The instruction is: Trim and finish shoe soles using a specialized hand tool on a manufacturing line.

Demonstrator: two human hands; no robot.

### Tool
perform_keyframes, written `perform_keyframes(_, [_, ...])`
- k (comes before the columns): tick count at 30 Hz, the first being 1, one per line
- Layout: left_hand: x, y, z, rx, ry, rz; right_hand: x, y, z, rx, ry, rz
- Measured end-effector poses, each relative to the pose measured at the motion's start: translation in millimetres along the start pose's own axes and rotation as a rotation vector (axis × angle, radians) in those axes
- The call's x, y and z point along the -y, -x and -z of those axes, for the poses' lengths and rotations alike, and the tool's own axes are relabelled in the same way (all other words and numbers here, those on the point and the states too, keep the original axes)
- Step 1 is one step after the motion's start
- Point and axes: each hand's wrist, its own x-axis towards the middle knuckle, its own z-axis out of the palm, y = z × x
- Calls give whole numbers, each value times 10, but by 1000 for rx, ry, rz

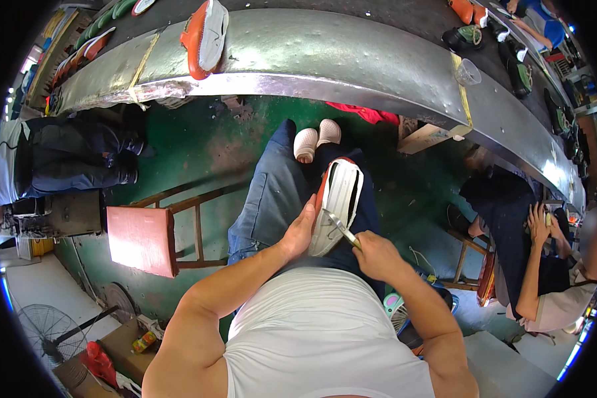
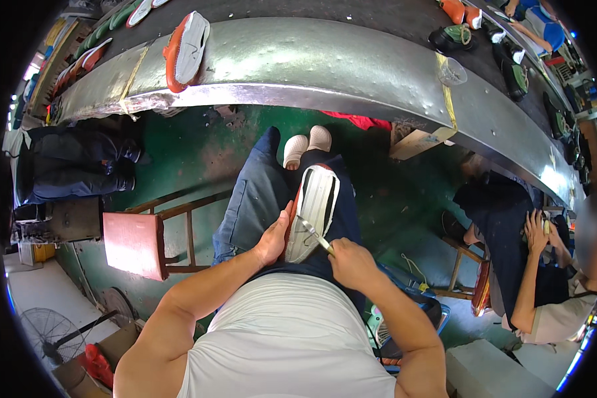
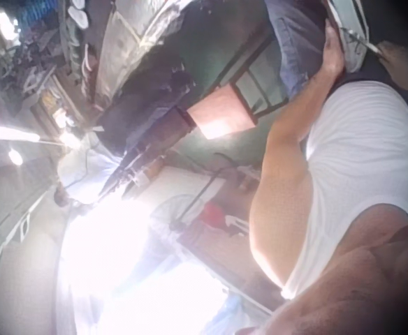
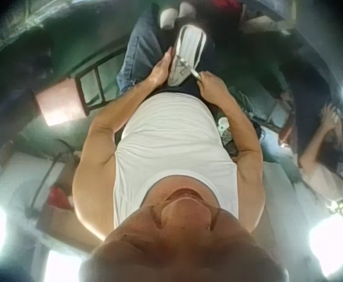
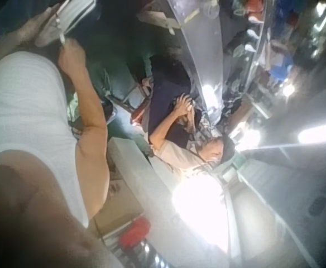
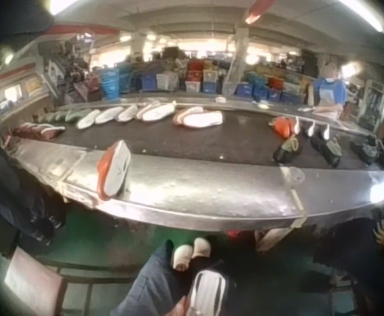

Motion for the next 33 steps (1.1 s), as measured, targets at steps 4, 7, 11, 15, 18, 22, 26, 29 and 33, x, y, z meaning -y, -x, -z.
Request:
perform_keyframes(4, [-135, 28, -107, -2, -22, -17, 69, -185, 405, 241, 162, -42])
perform_keyframes(7, [-103, -54, -203, -149, 14, -6, 206, -214, 440, 209, 108, -50])
perform_keyframes(11, [-106, -125, -217, -384, -428, -89, -15, -71, 111, 159, -122, -74])
perform_keyframes(15, [-89, -119, -159, -413, -557, -155, -15, -189, 315, 78, 78, -60])
perform_keyframes(18, [-66, -108, -143, -352, -677, -293, 11, -335, 303, -198, 202, 21])
perform_keyframes(22, [-166, -61, -132, -257, -869, -430, -160, -194, 83, -189, 72, -127])
perform_keyframes(26, [-436, -65, -155, -26, -1095, -279, -342, -230, 405, 191, -317, -312])
perform_keyframes(29, [-623, -93, -125, 45, -1146, -173, -245, -248, 660, 113, -251, -255])
perform_keyframes(33, [-611, -105, -186, 76, -1200, -211, -167, -429, 332, -488, -491, 51])
